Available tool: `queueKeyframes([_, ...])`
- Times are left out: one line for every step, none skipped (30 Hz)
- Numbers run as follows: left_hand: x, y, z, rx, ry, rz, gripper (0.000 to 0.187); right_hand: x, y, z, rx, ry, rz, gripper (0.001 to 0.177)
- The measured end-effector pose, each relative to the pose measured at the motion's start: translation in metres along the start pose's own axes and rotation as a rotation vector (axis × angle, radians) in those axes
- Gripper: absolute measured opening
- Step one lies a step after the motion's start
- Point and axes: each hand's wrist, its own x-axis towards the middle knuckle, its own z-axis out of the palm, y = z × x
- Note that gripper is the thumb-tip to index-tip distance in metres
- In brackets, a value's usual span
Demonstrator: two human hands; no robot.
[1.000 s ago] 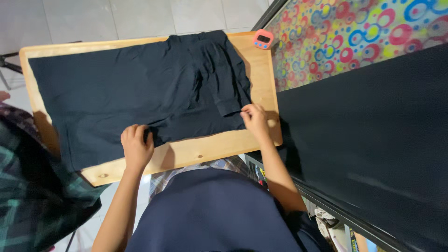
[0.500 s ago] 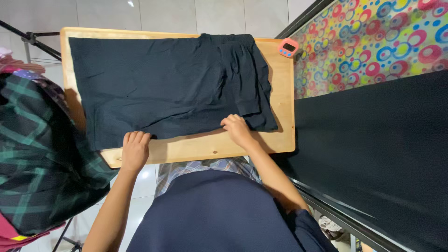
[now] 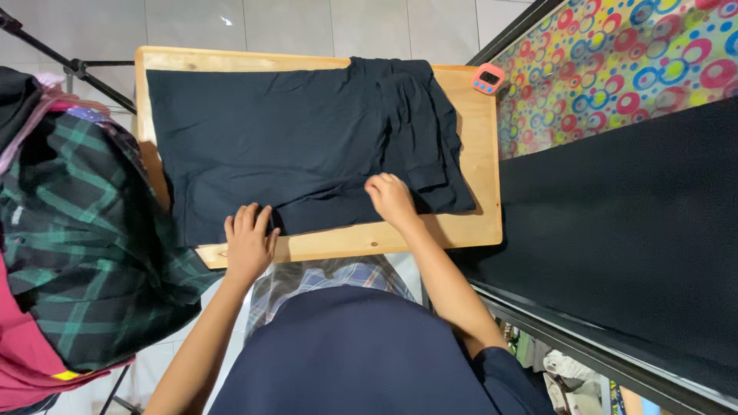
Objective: The person folds a light gray long-sleeved shirt and a dark blue long-sleeved shirt on a wooden table. Each garment is smoothed, folded into a compact rectangle, and placed into a wardrobe drawer.
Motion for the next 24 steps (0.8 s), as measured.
queueKeyframes([0.002,0.0,0.007,0.002,0.003,-0.083,0.058,0.013,-0.011,0.011,-0.012,0.001,-0.027,0.009])
queueKeyframes([0.001,-0.001,0.011,0.004,0.0,-0.169,0.064,0.022,-0.022,0.022,-0.02,-0.003,-0.05,0.01])
queueKeyframes([0.002,-0.003,0.016,-0.01,-0.012,-0.203,0.071,0.03,-0.031,0.031,-0.043,0.017,-0.096,0.014])
queueKeyframes([0.004,-0.005,0.02,-0.022,-0.024,-0.239,0.079,0.039,-0.038,0.041,-0.064,0.036,-0.143,0.02])
queueKeyframes([0.003,-0.007,0.022,-0.035,-0.036,-0.275,0.087,0.044,-0.044,0.049,-0.085,0.056,-0.189,0.026])
queueKeyframes([0.004,-0.01,0.022,-0.004,-0.078,-0.285,0.092,0.05,-0.049,0.056,-0.146,-0.016,-0.135,0.021])
queueKeyframes([0.006,-0.013,0.022,0.028,-0.12,-0.295,0.096,0.055,-0.052,0.064,-0.207,-0.087,-0.08,0.016])
queueKeyframes([0.006,-0.014,0.02,0.057,-0.166,-0.302,0.1,0.057,-0.054,0.069,-0.27,-0.158,-0.02,0.011])
queueKeyframes([0.004,-0.016,0.018,0.055,-0.187,-0.313,0.102,0.057,-0.056,0.075,-0.261,-0.111,-0.011,0.01])
queueKeyframes([0.003,-0.016,0.016,0.049,-0.21,-0.32,0.104,0.054,-0.056,0.079,-0.255,-0.063,0.004,0.01])
queueKeyframes([0.003,-0.017,0.014,0.044,-0.233,-0.326,0.105,0.05,-0.055,0.081,-0.248,-0.015,0.018,0.01])
queueKeyframes([0.003,-0.017,0.013,0.04,-0.225,-0.321,0.105,0.045,-0.053,0.082,-0.205,0.068,0.004,0.01])
queueKeyframes([0.002,-0.017,0.012,0.036,-0.218,-0.316,0.105,0.037,-0.051,0.08,-0.163,0.151,-0.012,0.01])
queueKeyframes([0.002,-0.018,0.011,0.033,-0.212,-0.309,0.105,0.032,-0.049,0.077,-0.12,0.236,-0.025,0.01])
queueKeyframes([0.003,-0.019,0.011,0.042,-0.217,-0.306,0.105,0.027,-0.043,0.069,-0.148,0.269,0.011,0.011])
queueKeyframes([0.004,-0.02,0.013,0.051,-0.225,-0.302,0.105,0.02,-0.034,0.058,-0.177,0.302,0.05,0.012])
queueKeyframes([0.005,-0.022,0.016,0.06,-0.232,-0.298,0.106,0.013,-0.025,0.047,-0.205,0.335,0.089,0.013])
queueKeyframes([0.003,-0.024,0.019,0.065,-0.229,-0.293,0.105,0.005,-0.014,0.034,-0.241,0.327,0.165,0.015])
queueKeyframes([0.002,-0.025,0.022,0.07,-0.227,-0.287,0.105,-0.003,-0.003,0.022,-0.276,0.319,0.241,0.018])
queueKeyframes([0.004,-0.027,0.025,0.075,-0.216,-0.281,0.105,-0.009,0.009,0.01,-0.291,0.34,0.258,0.024])
queueKeyframes([0.005,-0.029,0.027,0.071,-0.205,-0.272,0.104,-0.016,0.021,-0.001,-0.307,0.362,0.274,0.03])
queueKeyframes([0.003,-0.03,0.029,0.067,-0.196,-0.264,0.104,-0.023,0.032,-0.008,-0.323,0.382,0.291,0.036])
queueKeyframes([0.0,-0.03,0.03,0.063,-0.187,-0.256,0.103,-0.028,0.042,-0.012,-0.317,0.342,0.331,0.041])
queueKeyframes([0.002,-0.03,0.031,0.068,-0.193,-0.264,0.103,-0.029,0.053,-0.015,-0.31,0.308,0.368,0.046])
